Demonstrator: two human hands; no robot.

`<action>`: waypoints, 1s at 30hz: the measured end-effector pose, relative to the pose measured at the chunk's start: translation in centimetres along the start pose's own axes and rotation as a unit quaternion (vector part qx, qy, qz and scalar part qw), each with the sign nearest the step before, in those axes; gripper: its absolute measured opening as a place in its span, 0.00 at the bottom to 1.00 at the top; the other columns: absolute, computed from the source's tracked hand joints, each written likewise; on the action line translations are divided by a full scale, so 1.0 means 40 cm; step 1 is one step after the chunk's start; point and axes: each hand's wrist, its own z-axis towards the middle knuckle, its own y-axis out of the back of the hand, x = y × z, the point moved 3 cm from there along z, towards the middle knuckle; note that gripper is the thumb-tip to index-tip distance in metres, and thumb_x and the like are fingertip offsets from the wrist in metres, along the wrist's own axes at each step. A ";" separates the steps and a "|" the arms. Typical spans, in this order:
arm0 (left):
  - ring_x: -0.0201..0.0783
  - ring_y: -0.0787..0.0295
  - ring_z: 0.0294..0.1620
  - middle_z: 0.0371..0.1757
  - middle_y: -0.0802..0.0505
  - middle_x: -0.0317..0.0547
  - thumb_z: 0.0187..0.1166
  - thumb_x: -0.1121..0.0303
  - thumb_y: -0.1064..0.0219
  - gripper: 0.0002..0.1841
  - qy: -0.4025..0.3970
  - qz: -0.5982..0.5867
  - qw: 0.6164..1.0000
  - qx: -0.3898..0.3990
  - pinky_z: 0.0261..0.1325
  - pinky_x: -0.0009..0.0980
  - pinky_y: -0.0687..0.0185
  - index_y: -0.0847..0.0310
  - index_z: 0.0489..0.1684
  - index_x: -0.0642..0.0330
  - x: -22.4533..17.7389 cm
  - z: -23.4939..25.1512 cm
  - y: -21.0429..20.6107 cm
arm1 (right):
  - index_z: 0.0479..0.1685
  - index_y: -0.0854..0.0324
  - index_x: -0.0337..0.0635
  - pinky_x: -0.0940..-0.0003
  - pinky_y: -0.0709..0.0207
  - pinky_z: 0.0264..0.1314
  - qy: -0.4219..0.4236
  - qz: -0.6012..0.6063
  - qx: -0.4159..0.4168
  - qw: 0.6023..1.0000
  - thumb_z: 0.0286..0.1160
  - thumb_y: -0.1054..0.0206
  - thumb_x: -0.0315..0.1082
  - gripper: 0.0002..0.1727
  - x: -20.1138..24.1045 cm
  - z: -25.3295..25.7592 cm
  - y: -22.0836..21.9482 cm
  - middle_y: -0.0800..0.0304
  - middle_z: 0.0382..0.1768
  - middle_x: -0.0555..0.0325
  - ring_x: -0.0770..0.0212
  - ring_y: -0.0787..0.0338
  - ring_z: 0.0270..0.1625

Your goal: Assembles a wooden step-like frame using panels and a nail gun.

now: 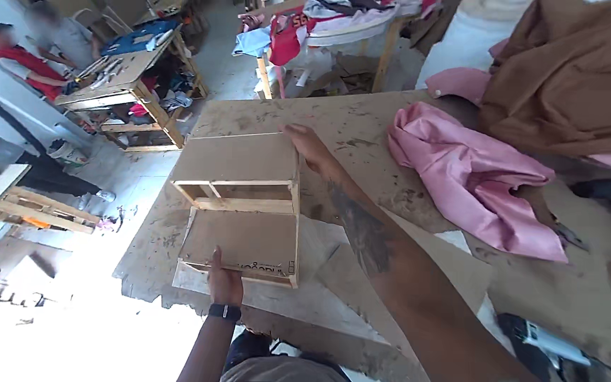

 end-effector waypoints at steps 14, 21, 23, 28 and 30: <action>0.40 0.09 0.43 0.45 0.07 0.44 0.84 0.56 0.32 0.16 -0.267 0.690 0.512 0.438 0.49 0.49 0.10 0.18 0.62 0.51 -0.667 0.188 -0.592 | 0.60 0.11 0.39 0.53 0.11 0.66 -0.171 0.158 -0.041 0.972 0.83 0.33 0.35 0.14 -0.304 -0.879 -0.396 0.06 0.59 0.53 0.54 0.07 0.63; 0.55 0.09 0.36 0.36 0.08 0.52 0.86 0.56 0.34 0.17 -0.308 0.753 0.266 0.517 0.41 0.64 0.15 0.19 0.68 0.47 -0.383 0.139 -0.665 | 0.65 0.14 0.46 0.46 0.15 0.67 -0.236 -0.277 -0.313 0.877 0.77 0.27 0.44 0.20 -0.449 -0.997 0.112 0.10 0.64 0.51 0.52 0.10 0.65; 0.56 0.09 0.37 0.37 0.08 0.53 0.86 0.57 0.34 0.15 -0.329 0.749 0.278 0.503 0.42 0.64 0.16 0.19 0.64 0.50 -0.374 0.176 -0.639 | 0.77 0.22 0.44 0.28 0.28 0.74 -0.340 -0.389 -0.313 0.797 0.66 0.22 0.57 0.40 -0.518 -1.102 0.235 0.24 0.77 0.36 0.33 0.23 0.77; 0.54 0.21 0.79 0.77 0.16 0.51 0.84 0.58 0.33 0.26 -0.411 0.702 0.366 0.452 0.80 0.62 0.29 0.26 0.81 0.50 -0.392 0.216 -0.562 | 0.86 0.30 0.53 0.22 0.30 0.69 -0.427 -0.473 -0.270 0.722 0.46 0.13 0.63 0.57 -0.548 -1.164 0.280 0.32 0.81 0.33 0.24 0.32 0.80; 0.48 0.32 0.88 0.83 0.21 0.47 0.84 0.57 0.36 0.24 -0.453 0.651 0.428 0.433 0.89 0.53 0.37 0.21 0.77 0.52 -0.382 0.155 -0.478 | 0.90 0.37 0.52 0.23 0.29 0.69 -0.429 -0.463 -0.274 0.726 0.42 0.09 0.58 0.64 -0.550 -1.156 0.300 0.32 0.79 0.26 0.21 0.30 0.78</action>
